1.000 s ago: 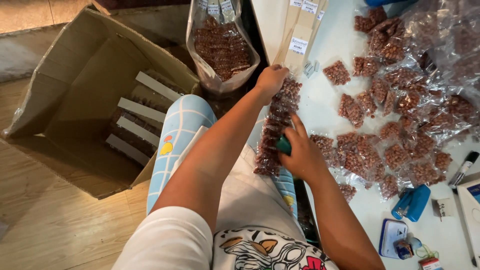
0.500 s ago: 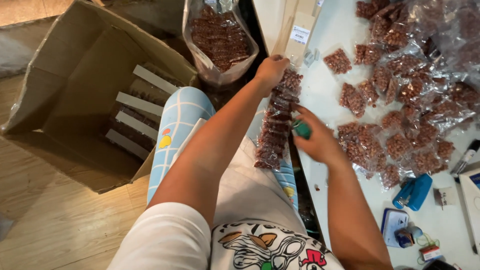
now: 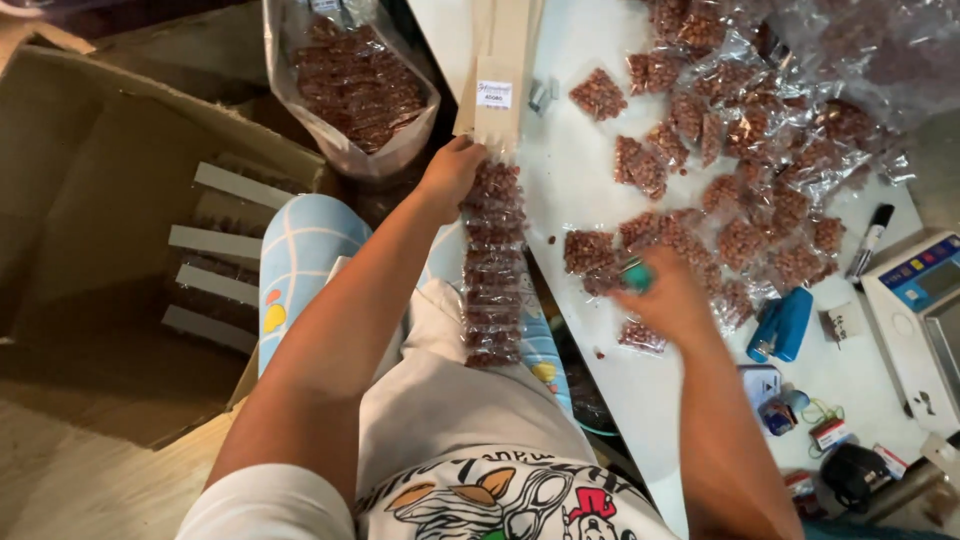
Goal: Stapling small plastic bags containing nuts onto cardboard display strips.
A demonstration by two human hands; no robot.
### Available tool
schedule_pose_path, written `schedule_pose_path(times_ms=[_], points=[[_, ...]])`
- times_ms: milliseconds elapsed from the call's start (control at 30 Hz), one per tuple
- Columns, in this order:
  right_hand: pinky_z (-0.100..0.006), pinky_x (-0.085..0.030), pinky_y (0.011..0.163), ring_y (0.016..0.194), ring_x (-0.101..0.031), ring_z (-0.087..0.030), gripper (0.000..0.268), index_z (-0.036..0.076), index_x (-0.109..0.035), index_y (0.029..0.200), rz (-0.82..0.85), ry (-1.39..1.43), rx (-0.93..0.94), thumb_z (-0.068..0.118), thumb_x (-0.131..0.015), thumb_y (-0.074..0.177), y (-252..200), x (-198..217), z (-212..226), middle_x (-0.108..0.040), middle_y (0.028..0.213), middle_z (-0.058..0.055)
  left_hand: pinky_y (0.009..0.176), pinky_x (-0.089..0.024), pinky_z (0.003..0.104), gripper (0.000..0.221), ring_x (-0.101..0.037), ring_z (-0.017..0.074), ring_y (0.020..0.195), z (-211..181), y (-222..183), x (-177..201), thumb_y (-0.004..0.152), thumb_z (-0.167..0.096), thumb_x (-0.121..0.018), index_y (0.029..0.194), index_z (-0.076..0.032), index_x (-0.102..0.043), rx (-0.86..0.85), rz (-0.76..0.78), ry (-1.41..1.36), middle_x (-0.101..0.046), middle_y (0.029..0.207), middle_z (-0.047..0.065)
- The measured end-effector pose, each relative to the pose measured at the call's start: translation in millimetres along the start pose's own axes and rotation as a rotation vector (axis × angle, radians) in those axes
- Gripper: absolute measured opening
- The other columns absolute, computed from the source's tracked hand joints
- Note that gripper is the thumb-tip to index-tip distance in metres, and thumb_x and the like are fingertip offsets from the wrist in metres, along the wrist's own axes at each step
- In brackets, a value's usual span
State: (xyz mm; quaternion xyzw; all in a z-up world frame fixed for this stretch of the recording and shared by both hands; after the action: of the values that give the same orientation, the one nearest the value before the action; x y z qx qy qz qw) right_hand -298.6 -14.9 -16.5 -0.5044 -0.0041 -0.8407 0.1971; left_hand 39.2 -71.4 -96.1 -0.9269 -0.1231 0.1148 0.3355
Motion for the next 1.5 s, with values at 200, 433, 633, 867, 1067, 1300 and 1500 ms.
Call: schedule_pose_path(times_ms=[200, 433, 633, 867, 1067, 1300, 1500], points=[[-0.051, -0.057, 0.088, 0.107, -0.069, -0.040, 0.042, 0.011, -0.074, 0.116, -0.225, -0.109, 0.225, 0.018, -0.081, 0.075, 13, -43, -44, -0.072, 0.118, -0.013, 0.115, -0.043, 0.053, 0.067, -0.052, 0.0371, 0.140, -54, -88, -35, 0.086, -0.048, -0.073, 0.142, -0.014, -0.059, -0.149, -0.054, 0.219, -0.058, 0.147, 0.020], [-0.028, -0.055, 0.078, 0.078, -0.066, -0.013, 0.026, 0.009, -0.076, 0.097, -0.098, 0.639, 0.086, 0.010, -0.087, 0.074, 53, 34, 85, -0.071, 0.081, -0.006, 0.103, -0.053, 0.052, 0.046, -0.066, 0.0353, 0.121, -34, -73, -34, 0.093, -0.040, -0.070, 0.131, -0.014, -0.066, -0.523, 0.052, 0.429, -0.072, 0.121, 0.017], [-0.024, -0.051, 0.055, 0.053, -0.063, -0.012, 0.021, 0.007, -0.071, 0.090, -0.316, 0.688, 0.048, 0.017, -0.089, 0.087, 113, 9, 101, -0.062, 0.058, -0.004, 0.099, -0.054, 0.041, 0.035, -0.063, 0.0129, 0.099, -44, -92, -31, 0.103, -0.039, -0.062, 0.115, -0.009, -0.074, -0.477, 0.212, -0.175, -0.073, 0.102, 0.006], [-0.025, -0.049, 0.049, 0.052, -0.062, -0.013, 0.035, 0.010, -0.066, 0.086, -0.405, 0.638, -0.087, 0.025, -0.097, 0.080, 113, 13, 110, -0.062, 0.061, -0.004, 0.110, -0.047, 0.043, 0.030, -0.064, 0.0208, 0.120, -48, -100, -34, 0.105, -0.037, -0.060, 0.127, -0.020, -0.070, -0.649, 0.169, 0.109, -0.072, 0.118, 0.008], [-0.033, -0.060, 0.053, 0.058, -0.072, -0.021, 0.033, 0.011, -0.060, 0.101, -0.665, 1.406, -0.240, 0.041, -0.065, 0.091, 110, 55, 168, -0.066, 0.072, -0.006, 0.074, -0.033, 0.031, 0.042, -0.034, 0.0157, 0.082, -72, -146, -38, 0.110, -0.029, -0.049, 0.152, -0.032, -0.048, -0.651, 0.177, 0.285, -0.043, 0.088, 0.001], [-0.033, -0.052, 0.044, 0.045, -0.057, -0.017, 0.026, 0.015, -0.053, 0.069, -0.713, 1.797, -0.135, 0.034, -0.060, 0.084, 133, 28, 164, -0.053, 0.057, 0.000, 0.062, -0.053, 0.030, 0.044, -0.072, 0.0150, 0.067, -46, -124, -55, 0.104, -0.034, -0.049, 0.147, -0.028, -0.055, -0.844, 0.084, 0.600, -0.081, 0.084, -0.003], [-0.073, -0.062, 0.084, 0.090, -0.072, -0.034, 0.048, 0.008, -0.072, 0.091, -0.530, 1.901, -0.075, 0.049, -0.058, 0.070, 120, 41, 161, -0.073, 0.091, -0.014, 0.070, -0.054, 0.031, 0.057, -0.072, 0.0099, 0.071, -43, -156, -50, 0.095, -0.047, -0.058, 0.150, -0.037, -0.047, -0.846, 0.030, 0.572, -0.070, 0.073, 0.001]])
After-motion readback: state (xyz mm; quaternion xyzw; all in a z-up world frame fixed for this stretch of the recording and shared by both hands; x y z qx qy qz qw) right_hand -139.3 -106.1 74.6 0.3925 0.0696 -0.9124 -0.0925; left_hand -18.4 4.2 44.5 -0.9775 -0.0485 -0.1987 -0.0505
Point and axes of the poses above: each hand's wrist, its own y-axis towards the middle knuckle, its own x-axis out of the back of the hand, z = x × y, the point moved 1 cm from there along y, towards the middle knuckle
